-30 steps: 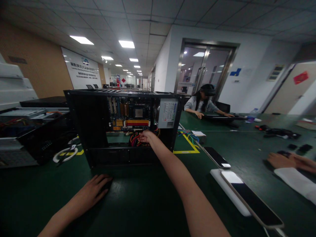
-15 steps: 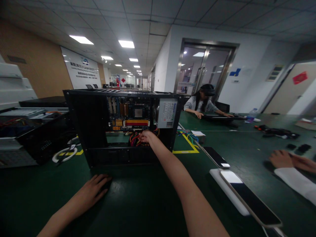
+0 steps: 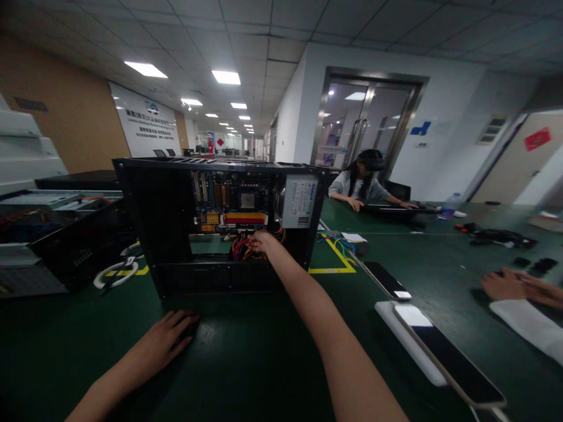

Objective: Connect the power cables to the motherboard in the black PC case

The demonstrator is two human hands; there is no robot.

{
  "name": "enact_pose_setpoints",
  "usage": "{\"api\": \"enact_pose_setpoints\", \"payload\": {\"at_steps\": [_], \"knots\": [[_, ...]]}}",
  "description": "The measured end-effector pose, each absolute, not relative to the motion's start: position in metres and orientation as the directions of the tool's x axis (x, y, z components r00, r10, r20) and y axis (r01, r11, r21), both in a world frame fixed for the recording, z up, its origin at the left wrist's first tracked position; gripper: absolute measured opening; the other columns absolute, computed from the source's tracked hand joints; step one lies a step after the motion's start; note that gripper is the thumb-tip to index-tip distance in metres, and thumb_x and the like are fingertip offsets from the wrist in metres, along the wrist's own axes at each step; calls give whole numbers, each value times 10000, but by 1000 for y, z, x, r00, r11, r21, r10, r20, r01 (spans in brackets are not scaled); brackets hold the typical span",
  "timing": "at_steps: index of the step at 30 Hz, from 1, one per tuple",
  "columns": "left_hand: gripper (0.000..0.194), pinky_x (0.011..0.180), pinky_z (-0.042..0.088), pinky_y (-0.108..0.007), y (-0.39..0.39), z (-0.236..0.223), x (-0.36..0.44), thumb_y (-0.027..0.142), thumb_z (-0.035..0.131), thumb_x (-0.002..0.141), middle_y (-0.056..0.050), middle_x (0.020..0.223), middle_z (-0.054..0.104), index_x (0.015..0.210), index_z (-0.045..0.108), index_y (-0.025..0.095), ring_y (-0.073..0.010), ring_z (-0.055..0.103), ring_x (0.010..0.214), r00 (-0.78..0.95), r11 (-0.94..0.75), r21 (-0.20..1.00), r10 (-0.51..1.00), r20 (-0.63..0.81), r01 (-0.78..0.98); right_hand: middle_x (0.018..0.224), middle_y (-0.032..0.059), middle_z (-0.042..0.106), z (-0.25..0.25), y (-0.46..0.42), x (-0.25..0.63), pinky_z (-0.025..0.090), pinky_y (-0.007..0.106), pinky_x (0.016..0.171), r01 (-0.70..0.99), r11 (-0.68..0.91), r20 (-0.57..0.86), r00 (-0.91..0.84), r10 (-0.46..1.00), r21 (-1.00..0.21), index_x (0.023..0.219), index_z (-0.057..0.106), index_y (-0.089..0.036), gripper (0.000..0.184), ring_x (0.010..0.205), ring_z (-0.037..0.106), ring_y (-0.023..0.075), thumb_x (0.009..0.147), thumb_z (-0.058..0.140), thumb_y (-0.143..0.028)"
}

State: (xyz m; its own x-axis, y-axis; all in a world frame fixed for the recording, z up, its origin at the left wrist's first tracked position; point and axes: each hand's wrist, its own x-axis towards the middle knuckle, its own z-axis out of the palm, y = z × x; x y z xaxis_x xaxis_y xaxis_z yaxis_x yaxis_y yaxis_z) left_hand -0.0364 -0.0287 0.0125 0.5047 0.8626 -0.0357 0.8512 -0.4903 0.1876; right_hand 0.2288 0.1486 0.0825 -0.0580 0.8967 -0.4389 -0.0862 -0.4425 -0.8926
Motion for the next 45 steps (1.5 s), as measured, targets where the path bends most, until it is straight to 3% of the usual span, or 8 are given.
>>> {"api": "enact_pose_setpoints", "payload": {"at_steps": [8,19,29,35,39,45], "knots": [[422,927,327,-433,-29,14,-36,382,355,813,-62,1233,437,1205,434,247,-265,399,1130,480,-461,187,875,-68,867,554,-3,490,83,149,231,413,176,496,-81,-458,-451,-88,888,-885,679,410,-143,160,484,505,71,818,359,-81],[406,920,338,-418,-27,13,-35,360,355,815,-68,1199,468,1184,457,226,-257,434,1095,502,-491,154,864,-42,858,513,-24,494,80,149,230,407,189,464,113,-400,-412,-119,904,-910,720,460,-158,81,427,479,74,766,448,-223],[415,921,343,-428,-30,19,-34,362,365,815,-75,1214,458,1196,446,218,-266,422,1111,494,-479,172,868,-53,861,535,-26,541,86,140,228,365,168,415,148,-329,-327,44,944,-933,804,483,-146,134,372,454,49,784,492,-279],[395,921,343,-430,-28,14,-36,360,363,818,-54,1195,472,1184,449,240,-255,439,1094,510,-500,169,860,-17,849,473,-32,506,83,141,221,349,159,381,368,-177,-165,62,984,-913,736,494,-137,74,339,421,42,783,485,-192],[404,923,343,-416,-30,17,-34,369,359,818,-64,1203,464,1185,453,230,-259,431,1100,501,-488,176,865,-32,855,461,-22,506,76,145,217,349,161,381,562,-6,-47,-58,997,-827,624,487,-139,124,350,432,50,746,495,-120],[405,926,340,-412,-30,20,-32,354,352,818,-69,1203,467,1186,454,218,-252,433,1099,499,-485,169,865,-53,858,417,-33,472,63,150,216,378,163,406,699,81,-95,-209,973,-711,579,481,-140,147,358,442,58,716,495,-92]]}}
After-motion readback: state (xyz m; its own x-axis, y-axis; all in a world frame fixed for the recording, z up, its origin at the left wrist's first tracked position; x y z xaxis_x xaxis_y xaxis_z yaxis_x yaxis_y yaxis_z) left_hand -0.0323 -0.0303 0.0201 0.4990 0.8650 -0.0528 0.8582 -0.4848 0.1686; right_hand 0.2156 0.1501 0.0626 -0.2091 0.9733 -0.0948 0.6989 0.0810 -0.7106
